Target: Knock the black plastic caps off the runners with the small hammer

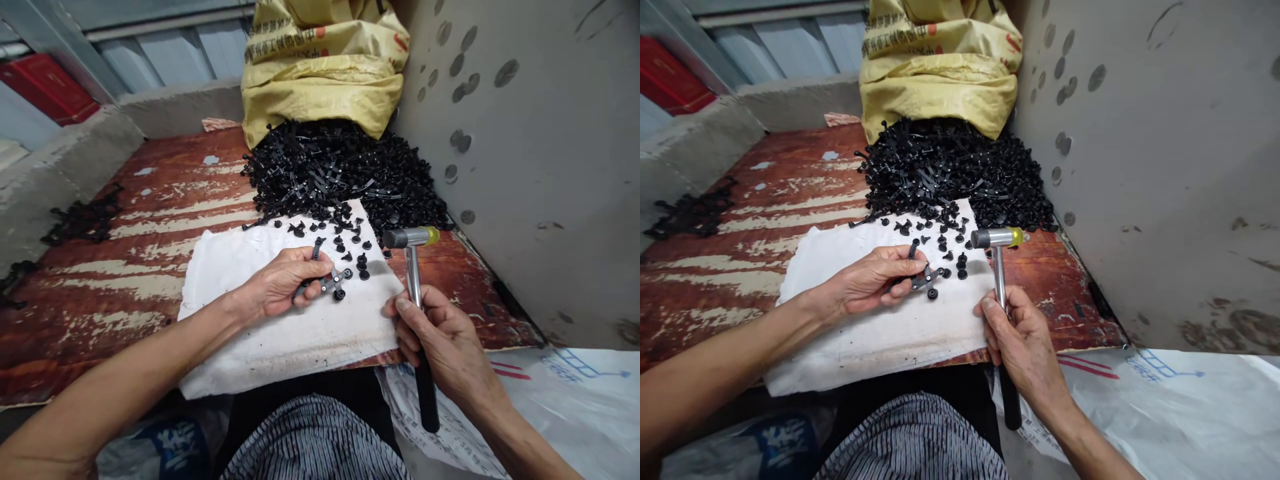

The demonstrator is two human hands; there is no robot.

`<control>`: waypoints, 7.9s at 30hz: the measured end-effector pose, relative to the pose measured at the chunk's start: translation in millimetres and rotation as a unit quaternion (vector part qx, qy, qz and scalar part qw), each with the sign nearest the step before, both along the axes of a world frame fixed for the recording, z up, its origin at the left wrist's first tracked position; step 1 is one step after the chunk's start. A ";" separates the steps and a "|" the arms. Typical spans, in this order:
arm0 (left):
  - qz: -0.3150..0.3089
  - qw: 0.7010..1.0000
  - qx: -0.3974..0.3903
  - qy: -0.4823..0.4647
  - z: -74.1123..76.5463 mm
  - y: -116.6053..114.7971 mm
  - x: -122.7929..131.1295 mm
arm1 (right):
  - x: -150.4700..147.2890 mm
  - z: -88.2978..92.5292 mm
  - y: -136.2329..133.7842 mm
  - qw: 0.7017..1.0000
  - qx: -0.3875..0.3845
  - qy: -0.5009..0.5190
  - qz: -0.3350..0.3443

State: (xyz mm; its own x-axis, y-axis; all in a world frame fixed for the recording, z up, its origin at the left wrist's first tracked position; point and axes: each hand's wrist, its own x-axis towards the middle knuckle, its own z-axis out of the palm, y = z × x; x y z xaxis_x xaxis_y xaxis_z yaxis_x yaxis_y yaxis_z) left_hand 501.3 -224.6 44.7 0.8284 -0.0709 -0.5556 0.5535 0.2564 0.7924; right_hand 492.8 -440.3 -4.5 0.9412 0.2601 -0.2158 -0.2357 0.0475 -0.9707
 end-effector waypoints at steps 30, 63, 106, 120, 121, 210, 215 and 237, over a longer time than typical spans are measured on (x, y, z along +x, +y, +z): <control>0.008 0.998 0.066 0.015 -3.2 -9.3 4.7 | 0.3 -0.6 0.4 1.000 0.005 0.001 0.002; -0.034 0.986 0.163 0.019 -4.3 -2.9 18.8 | -5.6 23.9 -16.5 0.879 -0.273 -0.390 0.038; -0.265 0.904 0.291 -0.168 -3.8 -16.0 10.5 | 5.4 1.1 -25.2 0.999 0.031 -0.001 -0.033; -0.256 0.911 0.284 -0.156 -8.6 -16.5 11.7 | 5.3 -2.3 -26.7 0.999 0.022 -0.007 -0.044; -0.256 0.910 0.285 -0.158 -8.7 -16.6 11.8 | 5.2 -2.2 -26.7 0.999 0.021 -0.007 -0.046; -0.266 0.923 0.259 -0.101 9.7 -20.8 16.0 | 6.9 1.8 -8.9 0.998 0.057 0.018 -0.026; -0.273 0.919 0.265 -0.104 3.7 -19.8 19.3 | 7.7 0.6 -10.4 0.997 0.068 0.023 -0.025; -0.301 0.904 0.290 -0.096 1.8 -17.9 22.6 | 7.2 -2.3 -11.9 0.998 0.065 0.019 -0.007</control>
State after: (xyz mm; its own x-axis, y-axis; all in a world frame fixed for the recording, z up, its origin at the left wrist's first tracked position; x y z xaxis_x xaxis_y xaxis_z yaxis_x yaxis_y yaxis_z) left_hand 523.9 -242.4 46.5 0.8218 -0.2829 -0.4946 0.2933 -0.5342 0.7928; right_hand 500.1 -452.2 -6.7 0.9370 0.2742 -0.2166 -0.2703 0.1759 -0.9466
